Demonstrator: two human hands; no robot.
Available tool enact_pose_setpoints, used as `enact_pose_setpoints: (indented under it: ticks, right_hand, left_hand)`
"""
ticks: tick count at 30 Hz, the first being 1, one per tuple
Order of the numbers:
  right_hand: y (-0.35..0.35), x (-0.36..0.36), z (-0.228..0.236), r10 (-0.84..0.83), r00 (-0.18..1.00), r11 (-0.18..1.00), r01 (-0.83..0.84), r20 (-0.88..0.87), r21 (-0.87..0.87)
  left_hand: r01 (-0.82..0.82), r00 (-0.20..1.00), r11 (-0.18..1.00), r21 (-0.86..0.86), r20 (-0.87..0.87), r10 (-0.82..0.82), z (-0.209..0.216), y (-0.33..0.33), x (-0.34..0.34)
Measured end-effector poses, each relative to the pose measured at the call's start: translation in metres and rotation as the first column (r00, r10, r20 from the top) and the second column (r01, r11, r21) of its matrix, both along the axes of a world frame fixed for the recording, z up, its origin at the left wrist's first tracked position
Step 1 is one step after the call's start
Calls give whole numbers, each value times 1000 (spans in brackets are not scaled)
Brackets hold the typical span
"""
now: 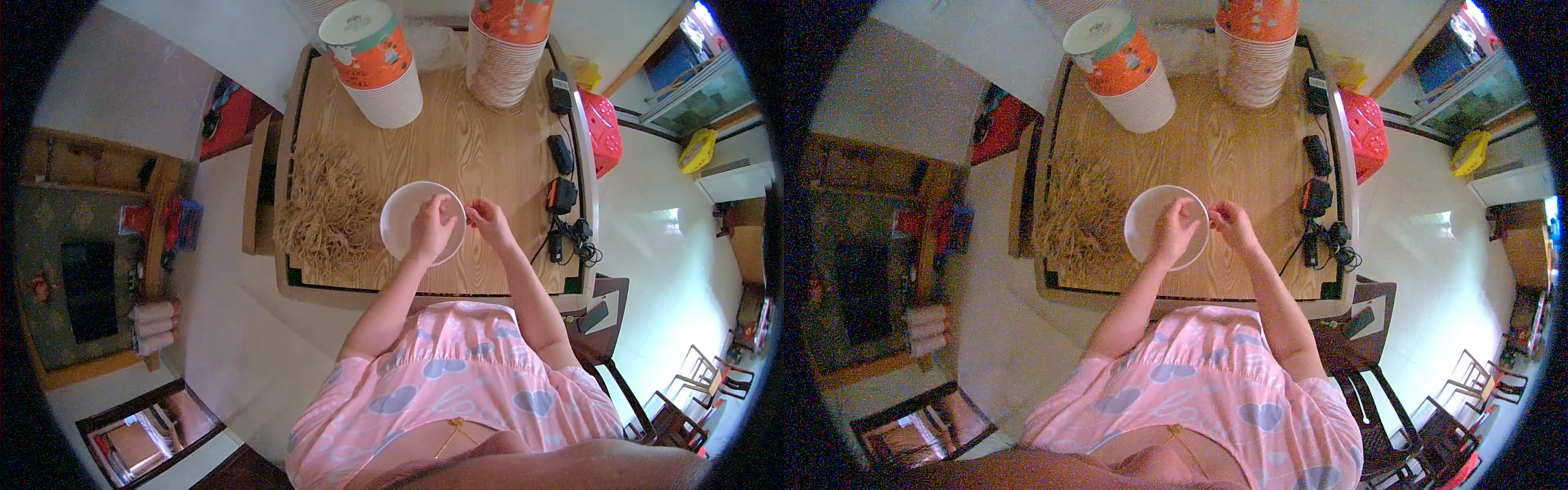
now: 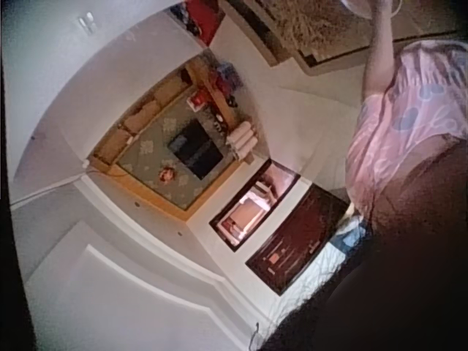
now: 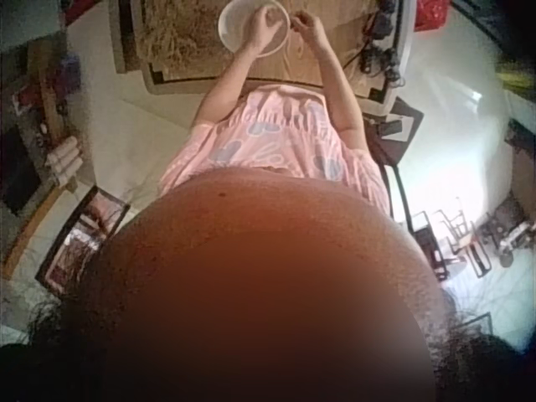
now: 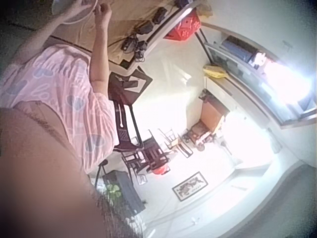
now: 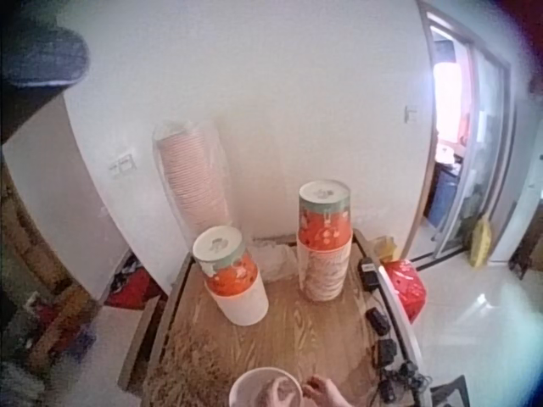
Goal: Stuffing paper containers with shredded wood or paper material for packaging.
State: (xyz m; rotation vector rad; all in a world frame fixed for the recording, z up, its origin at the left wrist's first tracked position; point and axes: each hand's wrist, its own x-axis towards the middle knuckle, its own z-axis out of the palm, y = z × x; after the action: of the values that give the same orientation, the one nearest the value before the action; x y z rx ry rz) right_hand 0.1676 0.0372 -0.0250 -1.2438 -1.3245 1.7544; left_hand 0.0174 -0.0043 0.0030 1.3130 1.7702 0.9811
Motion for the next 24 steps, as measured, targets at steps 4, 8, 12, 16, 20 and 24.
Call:
enact_pose_setpoints:
  ticks: [4,8,12,16,20,24]
  right_hand:
    - [-2,0,4,-13,997,986,1,71,167]
    - [-1,-3,19,-98,992,955,73,73,288]
    - [-3,2,30,-135,985,966,108,104,236]
    - [-12,1,37,-174,984,959,158,48,236]
    - [-21,5,27,-122,992,965,127,-37,228]
    - [-25,2,34,-121,986,949,81,114,304]
  left_hand:
    - [255,797,965,62,-578,-174,55,15,-12]
    - [425,649,895,-139,-642,-408,46,30,-26]
    - [453,705,882,-129,-554,-443,42,19,-20]
    - [403,835,915,-31,-396,-381,16,-3,-21]
    - [309,933,950,-47,-178,-312,21,-15,-10]
    - [298,948,954,11,-123,-295,22,-9,-8]
